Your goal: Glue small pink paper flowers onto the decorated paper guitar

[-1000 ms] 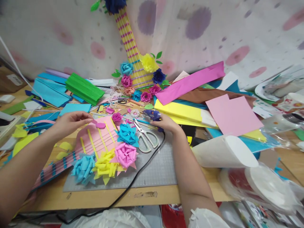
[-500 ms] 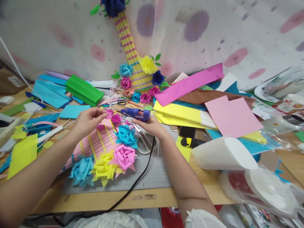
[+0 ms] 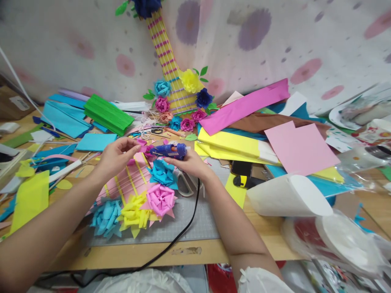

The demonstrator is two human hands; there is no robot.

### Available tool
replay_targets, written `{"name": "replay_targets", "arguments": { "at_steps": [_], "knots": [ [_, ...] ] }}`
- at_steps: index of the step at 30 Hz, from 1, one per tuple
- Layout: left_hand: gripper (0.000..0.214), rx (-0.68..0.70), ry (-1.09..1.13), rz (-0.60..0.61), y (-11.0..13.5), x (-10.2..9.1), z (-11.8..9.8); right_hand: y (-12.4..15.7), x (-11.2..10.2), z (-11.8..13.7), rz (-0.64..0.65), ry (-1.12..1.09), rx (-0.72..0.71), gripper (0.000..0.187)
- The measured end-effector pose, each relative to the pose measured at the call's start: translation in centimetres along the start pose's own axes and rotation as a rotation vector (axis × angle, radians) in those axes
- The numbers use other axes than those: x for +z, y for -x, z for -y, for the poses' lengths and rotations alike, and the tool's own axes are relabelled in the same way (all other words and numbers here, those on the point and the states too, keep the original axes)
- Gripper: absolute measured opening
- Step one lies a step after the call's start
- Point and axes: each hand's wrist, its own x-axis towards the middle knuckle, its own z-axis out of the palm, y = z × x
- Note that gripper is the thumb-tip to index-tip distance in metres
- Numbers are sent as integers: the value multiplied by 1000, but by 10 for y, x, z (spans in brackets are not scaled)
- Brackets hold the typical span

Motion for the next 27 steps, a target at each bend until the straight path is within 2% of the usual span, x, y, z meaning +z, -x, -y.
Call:
{"name": "replay_targets", "arguments": {
  "at_steps": [13,27],
  "knots": [
    [23,-22,-2,34,1,0,-8,-1,-1,-5,-3,8,21,41],
    [20,-1,-14,30,1,3,-3,-2,-2,4,-58,47,12,43]
  ]
}}
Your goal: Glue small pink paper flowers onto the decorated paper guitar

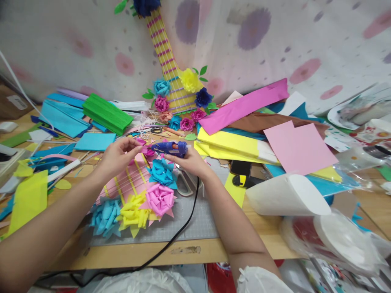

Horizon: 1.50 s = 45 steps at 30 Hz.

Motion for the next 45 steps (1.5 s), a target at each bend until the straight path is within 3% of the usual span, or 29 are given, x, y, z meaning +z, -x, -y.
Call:
{"name": "replay_targets", "arguments": {
  "at_steps": [9,16,23,29,32,39,45],
  "knots": [
    [19,-1,37,-25,-2,-2,2,-2,-5,-11,-25,38,7,44],
    [16,42,99,-98,-20,-21,-3,-5,-24,-21,-189,85,48,45],
    [22,146,-215,111,-47,-38,-3,-5,-34,-20,-251,130,140,41],
    [21,127,-432,244,-69,-35,16,-5,-34,-16,-270,136,133,38],
    [20,93,-446,282,-73,-30,21,-5,-33,-20,-272,120,126,39],
    [14,59,-377,326,-68,-22,11,-5,-33,-26,-288,97,148,44],
    [20,-15,-173,236,-67,-25,32,6,-33,-30,-381,133,217,46]
  ]
}}
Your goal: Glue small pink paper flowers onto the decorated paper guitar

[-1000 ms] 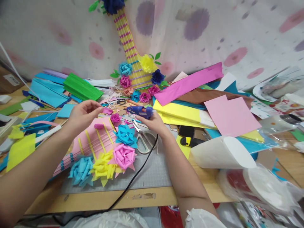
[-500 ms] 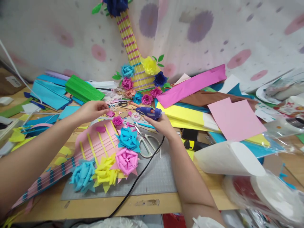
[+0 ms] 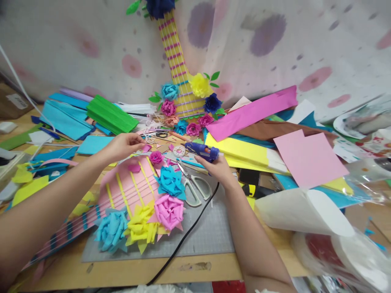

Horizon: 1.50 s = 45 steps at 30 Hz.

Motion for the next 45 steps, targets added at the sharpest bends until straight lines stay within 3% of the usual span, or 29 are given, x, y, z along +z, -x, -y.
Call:
{"name": "replay_targets", "arguments": {
  "at_steps": [4,11,17,20,24,27,29,31,33,35,39,45],
  "knots": [
    [27,61,127,-1,-1,-4,4,9,-4,-22,-62,91,51,46],
    [25,252,-38,39,1,-8,-28,25,-3,-47,-81,290,-51,40],
    [26,301,0,60,1,2,-42,23,1,-58,-143,229,-23,39],
    [25,332,18,62,-1,6,-43,16,3,-59,-96,174,-34,39],
    [34,341,10,111,-3,7,-45,14,-3,-48,-47,281,-9,48],
    [38,330,-31,172,-3,7,-52,19,-11,-20,-276,370,-149,61],
    [41,335,-86,197,-2,8,-59,21,-10,7,-401,367,-283,53],
    [44,349,-154,216,-1,10,-67,18,1,33,-305,273,-335,41],
    [47,364,-237,227,0,11,-74,12,17,54,-15,136,-295,38],
    [49,378,-329,220,1,12,-80,4,34,65,194,31,-267,38],
    [53,406,-458,183,3,11,-83,-7,54,71,242,8,-251,33],
    [46,395,-506,163,1,11,-76,-15,60,69,237,45,-184,25]
  ]
}}
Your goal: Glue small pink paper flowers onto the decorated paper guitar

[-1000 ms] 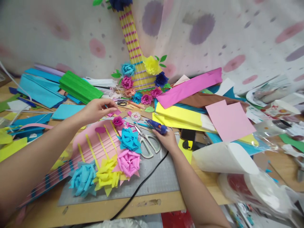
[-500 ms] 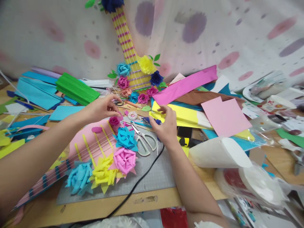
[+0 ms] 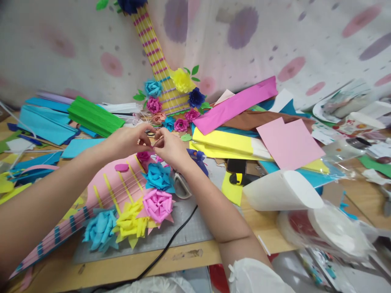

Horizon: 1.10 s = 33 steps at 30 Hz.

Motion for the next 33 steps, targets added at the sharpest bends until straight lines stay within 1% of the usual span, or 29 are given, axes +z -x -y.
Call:
{"name": "replay_targets", "arguments": {
  "at_steps": [3,7,10,13,15,16,19,21,24,27,29,33],
  "knots": [
    [46,-20,38,16,-1,4,2,-4,3,-6,45,-58,24,18],
    [48,-16,47,17,-3,7,1,-6,6,-13,81,-93,-6,10],
    [48,-22,39,12,-5,6,2,-6,5,-16,54,-81,1,9],
    [38,-14,91,-82,-4,4,5,-9,2,-21,-30,-74,36,7],
    [29,35,108,-135,-2,7,8,-12,1,-27,-114,-85,69,6],
    [26,79,100,-132,0,9,10,-14,1,-29,-152,-98,83,6],
    [24,268,71,-20,6,21,14,-17,4,-36,-208,-142,115,4],
    [25,329,58,31,9,30,17,-18,9,-38,-213,-147,133,3],
    [24,321,36,47,12,36,22,-17,17,-38,-208,-156,168,1],
    [21,281,23,43,12,35,25,-16,24,-38,-188,-142,179,2],
    [17,260,13,34,13,32,26,-17,27,-38,-176,-96,181,1],
    [12,243,12,21,16,29,29,-16,33,-38,-173,31,198,8]
  ]
}}
